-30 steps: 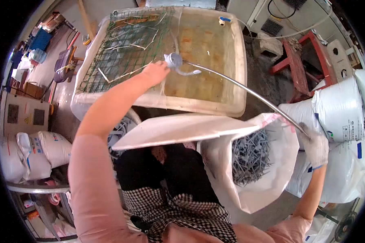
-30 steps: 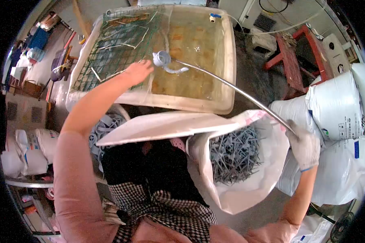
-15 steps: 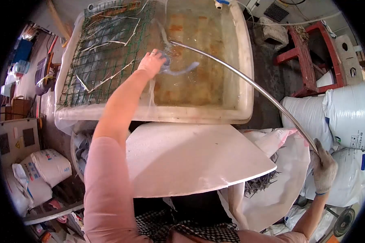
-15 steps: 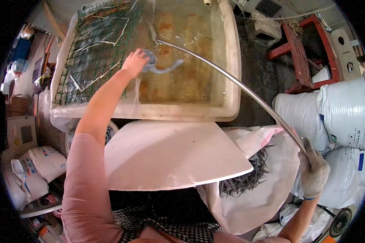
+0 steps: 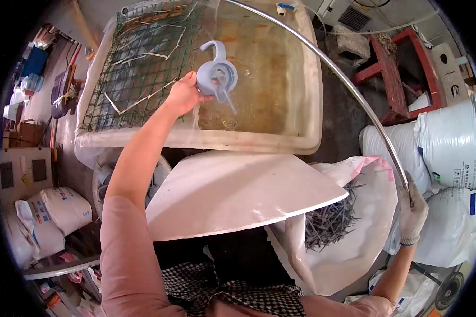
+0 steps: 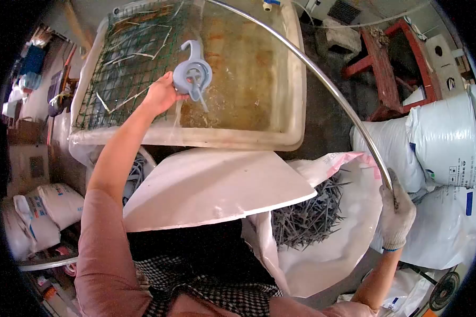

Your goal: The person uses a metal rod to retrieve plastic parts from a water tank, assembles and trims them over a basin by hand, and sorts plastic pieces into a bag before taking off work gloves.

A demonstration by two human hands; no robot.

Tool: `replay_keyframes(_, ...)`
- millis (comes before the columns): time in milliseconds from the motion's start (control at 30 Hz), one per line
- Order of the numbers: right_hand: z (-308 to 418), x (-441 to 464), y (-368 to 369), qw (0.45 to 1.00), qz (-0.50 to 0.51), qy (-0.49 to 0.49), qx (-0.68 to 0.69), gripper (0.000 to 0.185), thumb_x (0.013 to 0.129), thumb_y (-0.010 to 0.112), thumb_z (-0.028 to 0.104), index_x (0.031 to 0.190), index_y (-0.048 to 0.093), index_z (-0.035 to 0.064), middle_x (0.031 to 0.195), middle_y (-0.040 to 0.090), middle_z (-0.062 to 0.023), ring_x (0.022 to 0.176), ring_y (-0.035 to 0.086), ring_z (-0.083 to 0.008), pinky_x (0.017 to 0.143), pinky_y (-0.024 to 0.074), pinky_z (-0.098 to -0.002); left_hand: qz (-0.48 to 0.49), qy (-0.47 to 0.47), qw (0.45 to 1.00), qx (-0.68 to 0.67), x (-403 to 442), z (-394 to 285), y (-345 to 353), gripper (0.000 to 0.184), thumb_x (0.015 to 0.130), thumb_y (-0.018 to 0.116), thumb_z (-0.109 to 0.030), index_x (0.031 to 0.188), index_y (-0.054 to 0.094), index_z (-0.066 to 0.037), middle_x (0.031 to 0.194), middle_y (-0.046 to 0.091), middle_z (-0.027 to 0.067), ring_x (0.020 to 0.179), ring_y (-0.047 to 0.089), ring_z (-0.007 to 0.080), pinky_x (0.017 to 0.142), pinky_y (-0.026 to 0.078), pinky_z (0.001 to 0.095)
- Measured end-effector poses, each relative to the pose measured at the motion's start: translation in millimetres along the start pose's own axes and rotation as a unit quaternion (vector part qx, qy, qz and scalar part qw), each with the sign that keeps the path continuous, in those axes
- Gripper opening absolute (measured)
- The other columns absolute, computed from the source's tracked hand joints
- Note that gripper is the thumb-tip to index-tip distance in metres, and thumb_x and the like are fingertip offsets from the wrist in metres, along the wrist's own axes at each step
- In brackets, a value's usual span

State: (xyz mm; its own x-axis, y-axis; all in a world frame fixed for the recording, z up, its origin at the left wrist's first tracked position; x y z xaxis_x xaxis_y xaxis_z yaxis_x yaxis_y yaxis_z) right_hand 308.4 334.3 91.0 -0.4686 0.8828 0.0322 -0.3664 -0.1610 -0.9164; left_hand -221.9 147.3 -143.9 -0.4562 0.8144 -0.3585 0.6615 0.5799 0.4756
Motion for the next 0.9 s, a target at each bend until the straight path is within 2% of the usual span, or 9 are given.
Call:
replay_keyframes(100,6,-3,2,1.000,0.015,-0.004,-0.021,0.039,0.088,0.060,0.009,0.126,0.058,-0.0009,0.113,0.067,-0.0165,0.103,0.060,-0.0135,0.092,0.0440,-0.0273,-0.003,0.010,0.999,-0.035,-7,-4,7,0.025,0.105,0.031,-0.025,0.118,0.046,-0.011,0.119,0.056,0.0071,0.112,0.057,0.0232,0.091,0.047,0.0546)
replay_keyframes(133,2,-3,3,0.998,0.007,-0.018,-0.060,0.037,0.086,0.063,0.013,0.122,0.062,0.0041,0.110,0.067,-0.0193,0.098,0.067,-0.0221,0.086,0.0484,-0.0307,-0.003,0.011,0.999,-0.036,-13,-8,14,0.025,0.105,0.031,-0.025,0.118,0.046,-0.011,0.119,0.056,0.0071,0.112,0.057,0.0232,0.091,0.047,0.0546)
replay_keyframes(233,1,-4,8,0.998,0.004,-0.047,-0.051,0.037,0.087,0.063,0.015,0.122,0.063,0.0061,0.108,0.067,-0.0201,0.095,0.068,-0.0250,0.084,0.0490,-0.0319,-0.012,0.024,0.999,-0.044,-24,-13,30,0.025,0.105,0.031,-0.025,0.119,0.046,-0.011,0.120,0.057,0.0075,0.113,0.057,0.0236,0.091,0.047,0.0557)
replay_keyframes(467,1,-1,14,0.997,0.003,-0.044,-0.069,0.038,0.087,0.063,0.017,0.124,0.062,0.0062,0.109,0.067,-0.0195,0.095,0.068,-0.0231,0.084,0.0491,-0.0325,-0.002,0.091,0.996,-0.014,-29,-13,42,0.023,0.105,0.035,-0.026,0.111,0.049,-0.010,0.111,0.057,0.0047,0.103,0.058,0.0211,0.086,0.051,0.0492)
replay_keyframes(533,9,0,14,0.998,0.043,0.016,-0.047,0.039,0.090,0.060,0.018,0.125,0.059,0.0007,0.118,0.065,-0.0164,0.108,0.062,-0.0175,0.094,0.0442,-0.0293,-0.010,0.110,0.994,-0.006,-32,-15,48,0.022,0.104,0.036,-0.027,0.109,0.049,-0.010,0.108,0.057,0.0041,0.100,0.058,0.0198,0.083,0.053,0.0472)
replay_keyframes(667,18,0,16,0.995,0.061,0.040,-0.074,0.040,0.089,0.060,0.020,0.125,0.059,0.0014,0.115,0.066,-0.0189,0.107,0.063,-0.0184,0.092,0.0454,-0.0299,-0.025,0.134,0.991,0.006,-36,-18,55,0.023,0.104,0.037,-0.027,0.108,0.050,-0.009,0.106,0.057,0.0044,0.097,0.058,0.0176,0.079,0.054,0.0425)
replay_keyframes(833,15,-2,21,0.994,0.046,-0.008,-0.099,0.042,0.089,0.060,0.023,0.126,0.058,0.0026,0.099,0.068,-0.0204,0.083,0.064,-0.0191,0.078,0.0484,-0.0327,-0.039,0.148,0.988,0.031,-41,-22,64,0.025,0.104,0.037,-0.029,0.111,0.050,-0.008,0.105,0.057,0.0051,0.095,0.058,0.0173,0.078,0.054,0.0391)
replay_keyframes(867,15,-2,22,0.994,0.046,-0.009,-0.099,0.042,0.089,0.060,0.023,0.126,0.058,0.0026,0.099,0.068,-0.0204,0.083,0.064,-0.0191,0.078,0.0484,-0.0327,-0.045,0.148,0.987,0.036,-42,-23,66,0.026,0.104,0.037,-0.029,0.111,0.050,-0.007,0.106,0.057,0.0054,0.095,0.058,0.0174,0.078,0.054,0.0387)
replay_keyframes(900,16,-1,23,0.993,0.046,-0.009,-0.112,0.042,0.088,0.060,0.022,0.126,0.059,0.0032,0.089,0.066,-0.0167,0.075,0.059,-0.0168,0.072,0.0474,-0.0315,-0.051,0.147,0.987,0.040,-43,-24,67,0.027,0.104,0.037,-0.030,0.112,0.050,-0.007,0.107,0.057,0.0057,0.095,0.058,0.0174,0.077,0.054,0.0384)
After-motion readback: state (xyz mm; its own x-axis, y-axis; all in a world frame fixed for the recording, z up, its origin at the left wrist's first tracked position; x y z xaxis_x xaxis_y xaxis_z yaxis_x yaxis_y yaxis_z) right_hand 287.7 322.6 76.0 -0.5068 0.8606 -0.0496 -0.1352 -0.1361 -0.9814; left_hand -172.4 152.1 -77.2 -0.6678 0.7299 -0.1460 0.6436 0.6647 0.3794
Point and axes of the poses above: each hand's wrist, its own x-axis towards the middle knuckle, its own y-axis out of the palm, z = x × y, the point moved 3 cm from there along x, towards the middle knuckle
